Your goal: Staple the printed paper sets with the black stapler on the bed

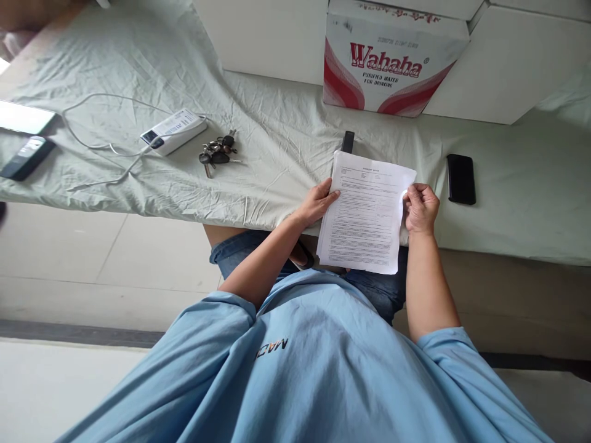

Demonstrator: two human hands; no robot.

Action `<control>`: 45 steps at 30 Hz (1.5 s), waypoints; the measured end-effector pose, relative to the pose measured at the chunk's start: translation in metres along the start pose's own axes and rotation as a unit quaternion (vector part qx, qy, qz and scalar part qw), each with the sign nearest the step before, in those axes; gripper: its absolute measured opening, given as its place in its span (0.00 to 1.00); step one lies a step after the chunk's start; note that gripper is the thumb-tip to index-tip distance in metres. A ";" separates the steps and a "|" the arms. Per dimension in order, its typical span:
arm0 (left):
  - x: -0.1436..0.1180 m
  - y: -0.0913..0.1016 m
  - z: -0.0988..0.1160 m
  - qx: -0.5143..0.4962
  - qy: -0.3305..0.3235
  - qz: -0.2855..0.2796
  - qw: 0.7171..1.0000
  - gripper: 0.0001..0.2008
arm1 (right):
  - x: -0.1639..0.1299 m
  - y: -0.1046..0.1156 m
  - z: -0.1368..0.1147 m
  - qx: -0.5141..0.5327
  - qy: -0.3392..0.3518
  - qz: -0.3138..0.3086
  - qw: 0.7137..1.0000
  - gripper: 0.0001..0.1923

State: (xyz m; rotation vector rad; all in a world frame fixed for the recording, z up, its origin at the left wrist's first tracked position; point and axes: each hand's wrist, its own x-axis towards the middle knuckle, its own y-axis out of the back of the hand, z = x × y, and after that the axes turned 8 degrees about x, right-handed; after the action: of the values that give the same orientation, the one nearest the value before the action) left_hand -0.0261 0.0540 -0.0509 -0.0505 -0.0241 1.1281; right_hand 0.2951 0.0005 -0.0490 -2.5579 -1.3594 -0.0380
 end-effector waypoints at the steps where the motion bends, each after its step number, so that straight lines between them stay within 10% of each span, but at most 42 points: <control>1: 0.000 0.000 -0.001 0.004 0.000 -0.006 1.000 0.27 | 0.000 0.000 0.000 0.001 -0.001 -0.001 1.000 0.35; 21: -0.002 0.002 -0.001 0.028 -0.044 -0.007 0.999 0.33 | -0.003 -0.002 -0.004 0.025 0.014 -0.014 1.000 0.37; 29: 0.001 0.003 -0.007 -0.068 -0.039 -0.015 0.997 0.31 | 0.005 0.002 0.012 -0.031 0.024 -0.056 0.998 0.53; 45: -0.001 0.003 -0.003 -0.099 -0.022 -0.007 0.995 0.31 | -0.005 0.004 -0.002 -0.137 0.032 -0.103 0.985 0.38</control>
State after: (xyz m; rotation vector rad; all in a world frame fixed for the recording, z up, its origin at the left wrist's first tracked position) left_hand -0.0290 0.0541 -0.0542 -0.2015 -0.1746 1.1104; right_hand 0.2957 -0.0062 -0.0487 -2.5887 -1.6928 -0.3644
